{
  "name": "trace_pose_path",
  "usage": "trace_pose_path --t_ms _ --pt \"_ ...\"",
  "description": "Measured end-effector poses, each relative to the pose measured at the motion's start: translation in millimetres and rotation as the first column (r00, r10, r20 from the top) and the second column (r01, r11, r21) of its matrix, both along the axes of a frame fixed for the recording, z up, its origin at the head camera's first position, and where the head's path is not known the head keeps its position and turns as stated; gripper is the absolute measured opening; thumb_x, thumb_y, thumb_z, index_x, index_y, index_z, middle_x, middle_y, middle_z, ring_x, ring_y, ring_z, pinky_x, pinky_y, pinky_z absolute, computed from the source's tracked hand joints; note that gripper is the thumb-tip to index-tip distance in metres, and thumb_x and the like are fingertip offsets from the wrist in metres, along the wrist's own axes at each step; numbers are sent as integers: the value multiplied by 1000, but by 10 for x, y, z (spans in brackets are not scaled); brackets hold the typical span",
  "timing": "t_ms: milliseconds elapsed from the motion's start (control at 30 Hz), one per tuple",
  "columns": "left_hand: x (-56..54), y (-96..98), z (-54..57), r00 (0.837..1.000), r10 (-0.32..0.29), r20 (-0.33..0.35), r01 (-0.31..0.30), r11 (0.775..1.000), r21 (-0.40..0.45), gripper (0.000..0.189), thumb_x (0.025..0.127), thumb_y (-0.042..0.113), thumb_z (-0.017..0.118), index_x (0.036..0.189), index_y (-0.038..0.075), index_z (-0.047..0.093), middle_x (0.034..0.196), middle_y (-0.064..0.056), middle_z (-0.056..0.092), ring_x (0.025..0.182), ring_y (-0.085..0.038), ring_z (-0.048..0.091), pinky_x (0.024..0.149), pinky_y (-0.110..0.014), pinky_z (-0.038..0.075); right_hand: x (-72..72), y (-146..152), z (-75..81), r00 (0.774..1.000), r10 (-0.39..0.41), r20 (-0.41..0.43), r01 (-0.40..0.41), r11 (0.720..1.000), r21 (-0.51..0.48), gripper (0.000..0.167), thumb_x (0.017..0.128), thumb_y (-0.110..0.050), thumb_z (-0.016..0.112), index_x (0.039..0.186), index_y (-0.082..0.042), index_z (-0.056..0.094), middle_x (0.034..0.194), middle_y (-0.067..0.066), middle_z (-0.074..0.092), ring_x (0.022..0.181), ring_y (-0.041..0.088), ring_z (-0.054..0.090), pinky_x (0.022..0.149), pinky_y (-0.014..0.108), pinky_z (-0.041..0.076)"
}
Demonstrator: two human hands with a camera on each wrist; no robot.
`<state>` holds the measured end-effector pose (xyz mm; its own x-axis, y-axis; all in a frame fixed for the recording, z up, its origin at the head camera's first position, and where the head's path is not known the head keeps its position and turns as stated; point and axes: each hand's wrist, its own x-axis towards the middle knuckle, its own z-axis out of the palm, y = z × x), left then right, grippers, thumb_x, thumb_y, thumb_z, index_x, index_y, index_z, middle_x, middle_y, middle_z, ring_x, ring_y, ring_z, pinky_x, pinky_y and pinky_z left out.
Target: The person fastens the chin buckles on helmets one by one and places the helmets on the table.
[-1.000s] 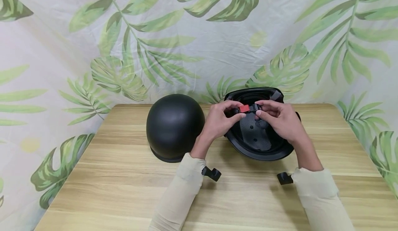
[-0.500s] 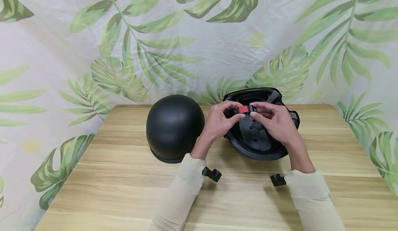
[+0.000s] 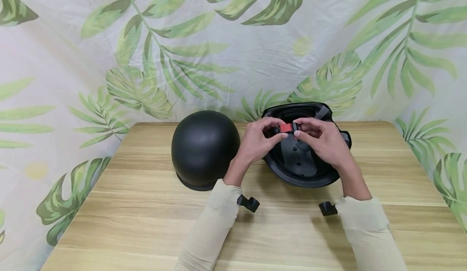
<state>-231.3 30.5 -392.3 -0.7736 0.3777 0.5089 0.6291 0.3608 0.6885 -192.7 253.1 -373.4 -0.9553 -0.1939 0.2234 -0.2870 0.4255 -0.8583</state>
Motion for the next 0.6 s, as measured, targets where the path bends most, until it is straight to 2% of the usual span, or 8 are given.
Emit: trace_pose_path --t_ms 100,267,600 --pt "4 21 -4 1000 24 -13 -25 999 -35 23 92 19 86 112 10 79 105 -1 77 90 -10 62 76 -16 47 -8 20 15 1000 12 15 -12 999 40 36 105 -19 70 137 -3 66 109 4 75 94 7 75 80 15 55" --pt "18 69 -22 996 81 -37 -85 991 -107 23 92 22 86 112 13 81 109 -2 73 101 -13 66 85 -19 49 -19 70 51 999 20 38 -25 993 118 35 105 -20 70 136 -4 66 111 17 74 94 2 72 80 14 54" --pt "51 106 -34 990 131 -51 -139 968 -211 24 92 23 86 114 15 82 112 -1 73 106 -18 70 93 -24 55 -48 86 15 999 30 -16 -25 972 233 29 102 -14 73 130 -5 71 107 15 74 90 4 70 74 16 54"
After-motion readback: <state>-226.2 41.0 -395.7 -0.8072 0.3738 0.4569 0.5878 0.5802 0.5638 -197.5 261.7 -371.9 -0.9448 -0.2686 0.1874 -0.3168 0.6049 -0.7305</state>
